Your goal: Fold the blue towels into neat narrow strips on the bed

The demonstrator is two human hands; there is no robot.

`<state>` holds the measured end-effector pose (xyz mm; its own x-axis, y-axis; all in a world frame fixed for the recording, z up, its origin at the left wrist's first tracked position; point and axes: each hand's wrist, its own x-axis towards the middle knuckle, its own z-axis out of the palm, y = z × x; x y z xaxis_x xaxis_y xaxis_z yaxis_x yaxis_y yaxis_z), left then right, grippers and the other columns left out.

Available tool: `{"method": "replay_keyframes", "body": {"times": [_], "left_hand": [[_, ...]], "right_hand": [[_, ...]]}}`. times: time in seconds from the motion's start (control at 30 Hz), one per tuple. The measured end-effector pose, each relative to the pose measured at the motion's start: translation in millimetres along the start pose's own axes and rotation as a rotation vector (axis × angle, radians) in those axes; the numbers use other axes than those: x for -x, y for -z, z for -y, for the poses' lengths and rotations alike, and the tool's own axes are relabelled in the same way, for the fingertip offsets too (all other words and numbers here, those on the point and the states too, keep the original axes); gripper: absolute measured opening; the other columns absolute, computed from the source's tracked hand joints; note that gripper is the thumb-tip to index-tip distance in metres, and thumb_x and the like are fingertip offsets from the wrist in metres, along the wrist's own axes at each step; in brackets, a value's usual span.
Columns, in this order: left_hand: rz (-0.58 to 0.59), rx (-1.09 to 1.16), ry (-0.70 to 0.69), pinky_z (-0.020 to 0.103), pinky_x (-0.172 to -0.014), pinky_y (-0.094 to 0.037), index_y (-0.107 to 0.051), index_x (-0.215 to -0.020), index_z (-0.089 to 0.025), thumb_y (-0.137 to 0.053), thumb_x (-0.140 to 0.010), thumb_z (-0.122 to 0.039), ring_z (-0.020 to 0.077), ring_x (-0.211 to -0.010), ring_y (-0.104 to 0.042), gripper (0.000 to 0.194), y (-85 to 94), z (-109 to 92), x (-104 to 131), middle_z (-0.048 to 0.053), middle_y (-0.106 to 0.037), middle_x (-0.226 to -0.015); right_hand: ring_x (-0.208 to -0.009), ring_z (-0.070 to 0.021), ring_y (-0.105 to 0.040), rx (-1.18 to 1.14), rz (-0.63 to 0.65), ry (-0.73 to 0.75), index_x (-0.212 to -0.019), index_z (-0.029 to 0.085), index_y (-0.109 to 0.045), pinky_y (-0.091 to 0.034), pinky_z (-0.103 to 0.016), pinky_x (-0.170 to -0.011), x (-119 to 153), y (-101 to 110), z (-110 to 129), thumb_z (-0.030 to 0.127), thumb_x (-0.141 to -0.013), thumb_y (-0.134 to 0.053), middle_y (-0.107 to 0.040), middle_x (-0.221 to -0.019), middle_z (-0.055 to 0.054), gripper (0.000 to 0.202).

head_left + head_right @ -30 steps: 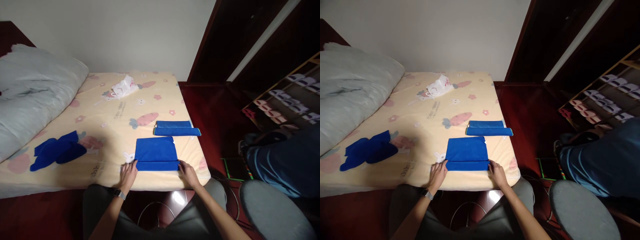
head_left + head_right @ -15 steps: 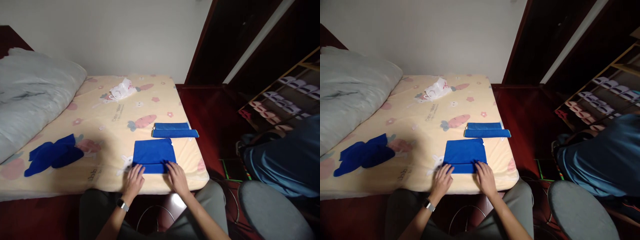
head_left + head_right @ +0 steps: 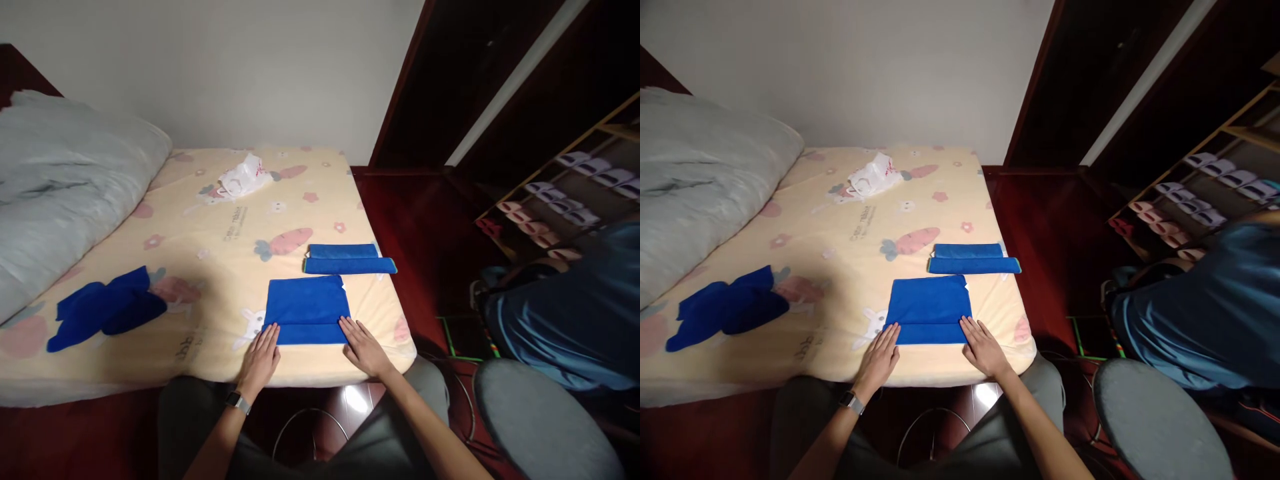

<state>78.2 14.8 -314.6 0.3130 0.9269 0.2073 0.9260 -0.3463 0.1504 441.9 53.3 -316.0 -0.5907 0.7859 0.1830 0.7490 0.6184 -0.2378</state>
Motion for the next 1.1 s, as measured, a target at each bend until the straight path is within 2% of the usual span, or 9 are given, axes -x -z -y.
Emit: {"method": "replay_keyframes", "body": {"times": [0.1,0.23,0.37,0.47,0.63,0.73,0.83,0.97,1.1], "left_hand": [[-0.043,0.084,0.010,0.042,-0.114,-0.043,-0.039,-0.153,-0.027,-0.039,-0.094,-0.013,0.0219,-0.138,-0.049,0.060,0.0,12,-4,0.003,-0.052,-0.150],[-0.041,0.290,0.008,0.045,-0.115,-0.045,-0.051,-0.143,-0.029,-0.043,-0.093,-0.014,0.0214,-0.136,-0.051,0.053,8.2,26,-9,0.003,-0.057,-0.146],[-0.036,0.511,0.095,0.047,-0.112,-0.048,-0.062,-0.130,-0.029,-0.047,-0.094,-0.021,0.0223,-0.132,-0.055,0.039,17.5,32,-12,0.005,-0.062,-0.139],[-0.025,0.662,0.213,0.044,-0.105,-0.053,-0.067,-0.119,-0.026,-0.050,-0.095,-0.029,0.0235,-0.124,-0.061,0.030,19.8,35,-16,0.007,-0.067,-0.131],[-0.034,0.746,0.373,0.039,-0.101,-0.055,-0.064,-0.119,-0.024,-0.051,-0.096,-0.043,0.0234,-0.115,-0.066,0.032,17.5,40,-19,0.007,-0.071,-0.122],[-0.035,0.715,0.377,0.040,-0.104,-0.052,-0.059,-0.125,-0.025,-0.045,-0.099,-0.044,0.0232,-0.120,-0.064,0.035,12.9,38,-18,0.007,-0.068,-0.127],[-0.055,0.651,0.348,0.043,-0.106,-0.050,-0.053,-0.131,-0.026,-0.041,-0.101,-0.042,0.0238,-0.126,-0.059,0.037,6.7,33,-19,0.009,-0.063,-0.134],[-0.138,0.558,0.337,0.048,-0.110,-0.046,-0.050,-0.135,-0.024,-0.041,-0.101,-0.040,0.0262,-0.131,-0.055,0.038,1.5,24,-30,0.012,-0.058,-0.139],[-0.176,0.577,0.391,0.045,-0.103,-0.051,-0.047,-0.136,-0.024,-0.042,-0.101,-0.040,0.0255,-0.122,-0.061,0.039,-0.4,17,-40,0.013,-0.060,-0.135]], "right_hand": [[-0.147,-0.0266,-0.034,-0.036,-0.062,-0.039,-0.159,0.019,-0.025,-0.036,-0.049,-0.118,6,2,-4,0.012,-0.092,-0.045,-0.033,-0.161,-0.011,0.070],[-0.128,-0.0280,-0.055,-0.151,-0.170,-0.141,-0.145,0.022,-0.049,-0.047,-0.049,-0.108,13,-5,-4,0.015,-0.093,-0.049,-0.057,-0.140,-0.012,0.053],[-0.119,-0.0274,-0.061,-0.352,-0.232,-0.260,-0.134,0.021,-0.058,-0.050,-0.048,-0.104,9,-8,-5,0.024,-0.098,-0.048,-0.065,-0.130,-0.011,0.038],[-0.113,-0.0281,-0.064,-0.476,-0.225,-0.367,-0.126,0.022,-0.063,-0.051,-0.047,-0.100,0,1,-9,0.034,-0.101,-0.046,-0.069,-0.123,-0.011,0.033],[-0.112,-0.0275,-0.062,-0.505,-0.129,-0.365,-0.124,0.023,-0.062,-0.049,-0.046,-0.100,-8,24,-14,0.039,-0.103,-0.041,-0.068,-0.121,-0.010,0.034],[-0.107,-0.0261,-0.064,-0.493,-0.048,-0.377,-0.127,0.023,-0.060,-0.050,-0.044,-0.097,-6,29,-15,0.040,-0.104,-0.039,-0.069,-0.119,-0.009,0.035],[-0.108,-0.0266,-0.065,-0.462,0.001,-0.409,-0.132,0.022,-0.057,-0.050,-0.044,-0.097,-5,25,-15,0.039,-0.104,-0.036,-0.068,-0.121,-0.010,0.039],[-0.103,-0.0275,-0.067,-0.391,-0.033,-0.467,-0.135,0.020,-0.054,-0.051,-0.043,-0.093,-12,18,-13,0.038,-0.104,-0.034,-0.069,-0.118,-0.012,0.042],[-0.096,-0.0272,-0.068,-0.366,-0.102,-0.491,-0.135,0.020,-0.050,-0.052,-0.041,-0.085,-20,13,-9,0.038,-0.104,-0.032,-0.070,-0.114,-0.011,0.040]]}}
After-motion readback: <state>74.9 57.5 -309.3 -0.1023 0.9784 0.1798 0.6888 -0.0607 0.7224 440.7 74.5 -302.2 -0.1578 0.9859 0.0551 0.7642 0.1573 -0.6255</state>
